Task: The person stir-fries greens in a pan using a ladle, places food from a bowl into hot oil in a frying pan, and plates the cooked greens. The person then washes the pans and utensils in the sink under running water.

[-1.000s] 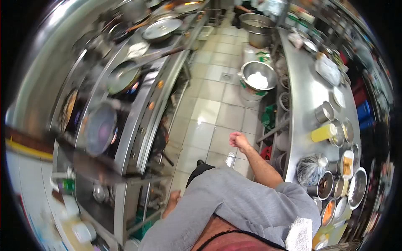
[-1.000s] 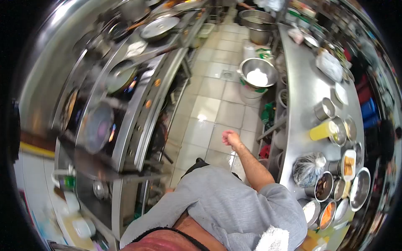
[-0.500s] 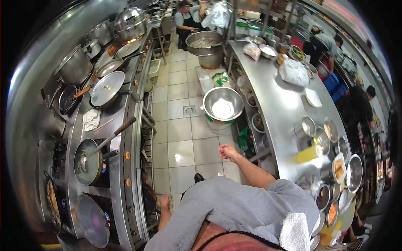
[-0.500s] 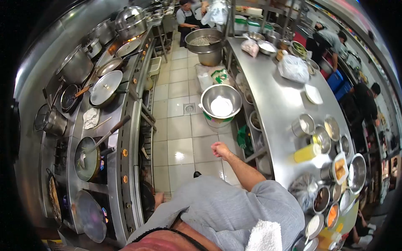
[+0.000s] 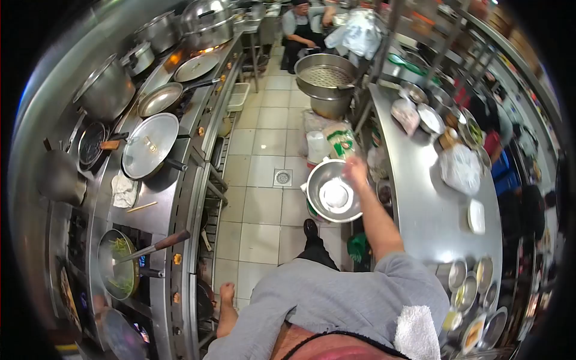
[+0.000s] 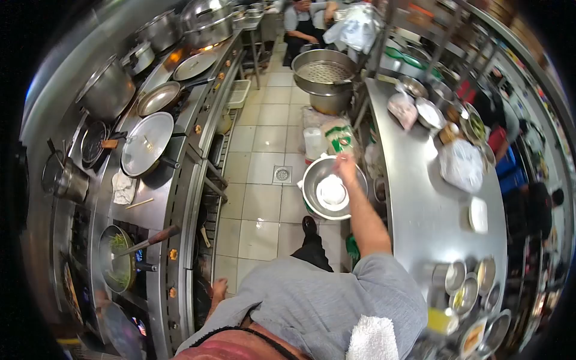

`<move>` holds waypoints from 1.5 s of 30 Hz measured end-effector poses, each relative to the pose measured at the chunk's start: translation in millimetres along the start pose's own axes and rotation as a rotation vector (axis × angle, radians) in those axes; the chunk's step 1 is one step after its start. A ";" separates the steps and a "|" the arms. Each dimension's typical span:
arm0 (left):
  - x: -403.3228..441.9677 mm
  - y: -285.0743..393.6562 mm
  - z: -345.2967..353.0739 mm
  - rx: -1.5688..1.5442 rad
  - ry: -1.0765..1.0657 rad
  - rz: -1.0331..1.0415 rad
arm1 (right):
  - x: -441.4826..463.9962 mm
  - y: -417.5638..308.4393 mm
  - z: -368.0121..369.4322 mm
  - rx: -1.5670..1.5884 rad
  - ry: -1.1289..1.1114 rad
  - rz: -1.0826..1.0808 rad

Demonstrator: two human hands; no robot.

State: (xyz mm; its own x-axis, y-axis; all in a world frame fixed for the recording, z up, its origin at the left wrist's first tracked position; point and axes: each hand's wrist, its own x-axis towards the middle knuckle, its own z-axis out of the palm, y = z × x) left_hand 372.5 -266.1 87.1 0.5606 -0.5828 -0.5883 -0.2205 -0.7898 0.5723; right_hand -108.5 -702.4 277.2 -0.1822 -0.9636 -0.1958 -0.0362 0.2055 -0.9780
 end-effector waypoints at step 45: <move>-133.0 171.4 124.1 0.020 0.399 -0.527 | 401.1 -280.7 -15.6 0.338 -0.116 -0.337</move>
State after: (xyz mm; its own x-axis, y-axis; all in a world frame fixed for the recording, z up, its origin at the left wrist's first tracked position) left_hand 161.0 -347.7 192.5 0.8496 -0.0042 -0.5274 0.1519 -0.9556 0.2523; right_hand -186.7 -1143.9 474.4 -0.1039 -0.9836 0.1474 0.2501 -0.1692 -0.9533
